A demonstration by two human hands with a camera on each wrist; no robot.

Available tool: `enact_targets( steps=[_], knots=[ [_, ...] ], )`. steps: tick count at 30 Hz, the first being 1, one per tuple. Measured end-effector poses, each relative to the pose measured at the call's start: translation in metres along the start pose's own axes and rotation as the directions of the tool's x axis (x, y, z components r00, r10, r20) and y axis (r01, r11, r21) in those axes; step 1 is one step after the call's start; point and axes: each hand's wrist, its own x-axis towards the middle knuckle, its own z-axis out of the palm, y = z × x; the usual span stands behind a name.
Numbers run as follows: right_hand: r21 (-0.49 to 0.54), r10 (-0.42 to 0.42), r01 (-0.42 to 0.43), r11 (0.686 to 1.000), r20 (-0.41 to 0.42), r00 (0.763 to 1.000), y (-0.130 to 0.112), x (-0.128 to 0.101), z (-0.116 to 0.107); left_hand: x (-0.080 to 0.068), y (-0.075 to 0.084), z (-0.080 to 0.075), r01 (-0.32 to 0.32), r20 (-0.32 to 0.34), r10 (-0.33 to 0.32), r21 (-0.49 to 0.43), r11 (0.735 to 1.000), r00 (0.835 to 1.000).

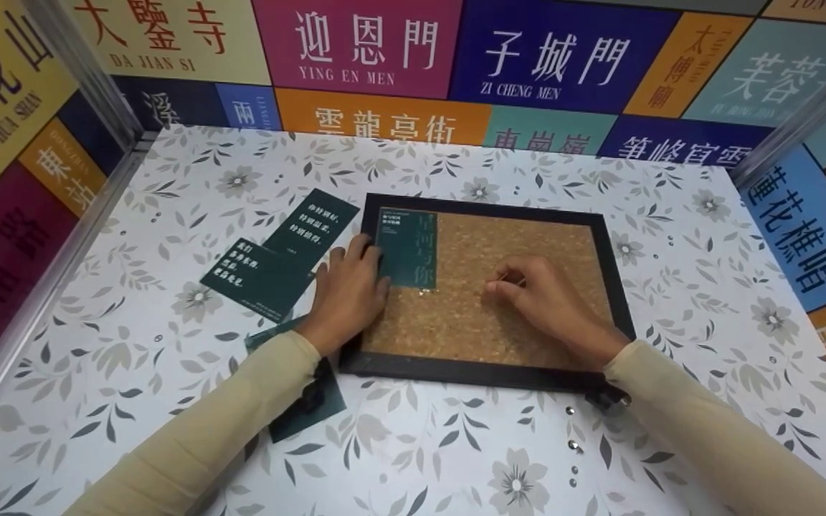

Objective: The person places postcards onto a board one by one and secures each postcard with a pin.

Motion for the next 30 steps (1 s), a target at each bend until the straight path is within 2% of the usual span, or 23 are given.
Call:
enact_targets(
  steps=[19,30],
  knots=[
    [0.056,0.030,-0.030,0.998,0.008,1.000,0.003,0.018,0.003,0.001,0.000,0.001,0.009,-0.002,-0.009,0.005,1.000,1.000],
    [0.058,0.052,-0.053,0.997,0.006,0.999,0.005,0.029,0.004,0.001,0.000,0.001,0.018,0.021,-0.019,0.004,1.000,1.000]
  ],
)
